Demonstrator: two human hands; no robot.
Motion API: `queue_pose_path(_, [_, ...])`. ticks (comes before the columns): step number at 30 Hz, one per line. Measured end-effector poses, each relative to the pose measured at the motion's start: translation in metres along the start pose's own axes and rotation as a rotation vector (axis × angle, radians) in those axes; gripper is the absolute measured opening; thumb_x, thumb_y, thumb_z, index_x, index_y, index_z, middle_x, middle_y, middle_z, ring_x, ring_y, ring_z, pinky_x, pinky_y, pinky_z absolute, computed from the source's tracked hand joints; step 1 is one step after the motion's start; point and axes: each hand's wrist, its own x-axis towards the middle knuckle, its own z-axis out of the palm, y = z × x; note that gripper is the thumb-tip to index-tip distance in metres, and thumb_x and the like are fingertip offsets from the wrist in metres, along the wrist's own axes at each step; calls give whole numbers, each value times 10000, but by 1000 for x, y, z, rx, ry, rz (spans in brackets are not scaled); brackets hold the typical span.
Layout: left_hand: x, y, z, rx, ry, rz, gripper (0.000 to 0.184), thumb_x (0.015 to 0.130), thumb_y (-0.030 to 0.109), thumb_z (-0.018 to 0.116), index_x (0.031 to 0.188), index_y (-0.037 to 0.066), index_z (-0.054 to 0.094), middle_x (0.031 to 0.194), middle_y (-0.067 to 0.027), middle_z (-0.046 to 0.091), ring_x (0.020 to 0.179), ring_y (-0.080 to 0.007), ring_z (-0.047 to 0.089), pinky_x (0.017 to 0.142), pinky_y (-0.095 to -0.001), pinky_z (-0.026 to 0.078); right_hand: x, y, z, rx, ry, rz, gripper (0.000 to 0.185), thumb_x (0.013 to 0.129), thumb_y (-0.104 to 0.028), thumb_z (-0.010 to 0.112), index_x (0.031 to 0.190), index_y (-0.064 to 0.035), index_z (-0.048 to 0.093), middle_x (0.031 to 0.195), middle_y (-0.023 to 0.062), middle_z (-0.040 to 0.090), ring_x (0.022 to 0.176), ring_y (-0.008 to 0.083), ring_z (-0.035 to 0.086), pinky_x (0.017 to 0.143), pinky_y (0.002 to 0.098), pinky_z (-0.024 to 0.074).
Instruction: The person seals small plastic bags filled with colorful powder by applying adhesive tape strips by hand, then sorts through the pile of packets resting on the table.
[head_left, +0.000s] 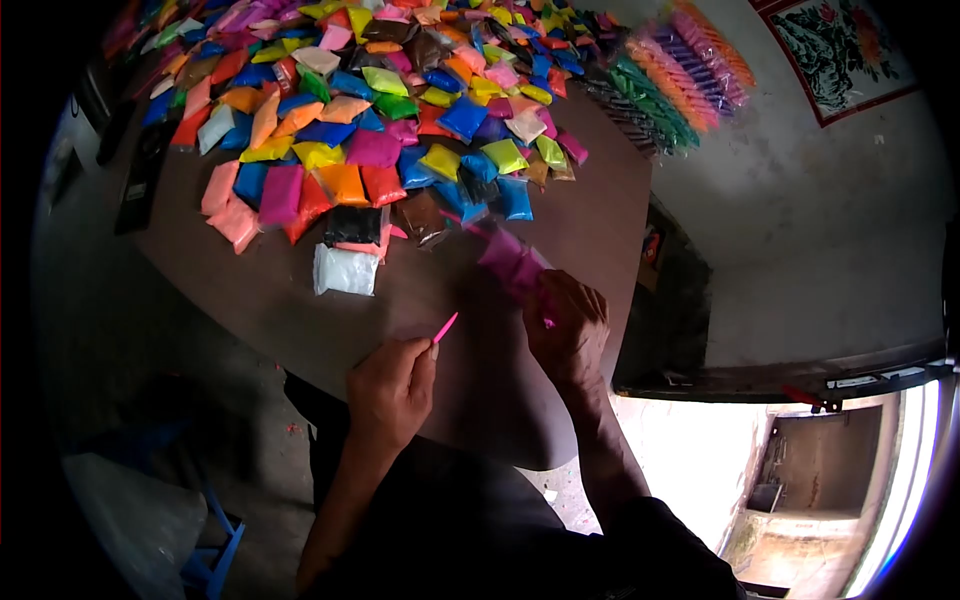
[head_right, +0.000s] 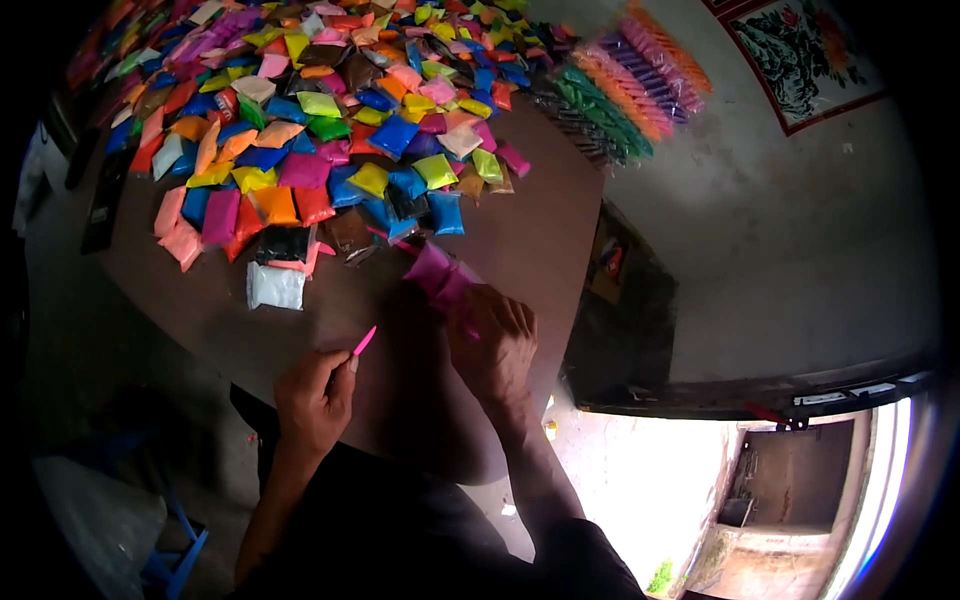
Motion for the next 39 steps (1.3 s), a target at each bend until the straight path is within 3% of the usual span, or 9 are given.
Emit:
queue_pose_path(5, [-5,-3,-1,48,-25,-24,99,899,70,765,956,47,688,786,-137,669,657,-339,664,582,-414,533,-3,8,-1,31,3,-93,334,774,-90,820,1099,-63,752,1107,107,757,1023,301,713,956,416,526])
queue_pose_path(13, [-3,2,2,69,13,-9,123,879,89,786,960,83,694,825,-130,687,705,-351,676,603,-421,542,9,-14,-18,28,5,-34,308,824,-144,792,1113,-57,735,1175,123,720,1111,311,669,1011,446,478])
queue_pose_path(18, [-3,2,0,116,-61,13,128,865,86,776,964,99,696,846,-100,697,720,-326,687,624,-419,567,37,-51,-14,182,19,-152,285,774,-30,786,1056,-49,742,1131,137,735,1032,334,699,927,426,534])
queue_pose_path(23, [-8,6,-7,224,-162,-3,177,837,95,779,999,106,710,860,-95,681,713,-315,676,623,-414,567,55,-92,0,291,-56,-248,293,768,-36,803,1055,-55,743,1127,126,735,1027,325,700,901,431,540])
queue_pose_path(25, [-7,3,-6,163,-136,69,181,838,132,724,1008,87,681,822,-72,611,743,-282,647,585,-418,537,59,-104,5,378,-127,-288,307,764,-48,813,1062,-55,740,1137,120,734,1034,320,702,906,438,543])
queue_pose_path(29, [-7,3,-10,104,-181,66,255,795,114,706,1045,69,684,840,-93,608,744,-307,633,586,-440,527,65,-120,13,460,-176,-324,309,768,-72,820,1065,-53,737,1138,120,731,1024,314,700,908,442,538])
queue_pose_path(31, [-6,-3,-14,139,-273,38,255,760,87,779,1006,74,711,898,-94,638,788,-322,649,613,-442,535,70,-123,17,468,-193,-325,292,781,-91,812,1062,-61,739,1131,110,732,1016,307,700,895,432,540])
queue_pose_path(33, [3,-9,-19,163,-283,67,259,759,87,777,1007,67,708,901,-96,637,779,-326,641,613,-445,526,70,-125,24,494,-249,-301,282,801,-150,807,1067,-79,749,1131,76,735,1035,290,698,917,435,531])
queue_pose_path(39, [15,-10,-26,219,-325,89,238,803,85,760,1034,64,710,935,-104,646,762,-317,626,618,-436,507,87,-125,41,533,-199,-317,263,804,-120,803,1061,-93,756,1094,74,728,1008,293,698,891,408,537])
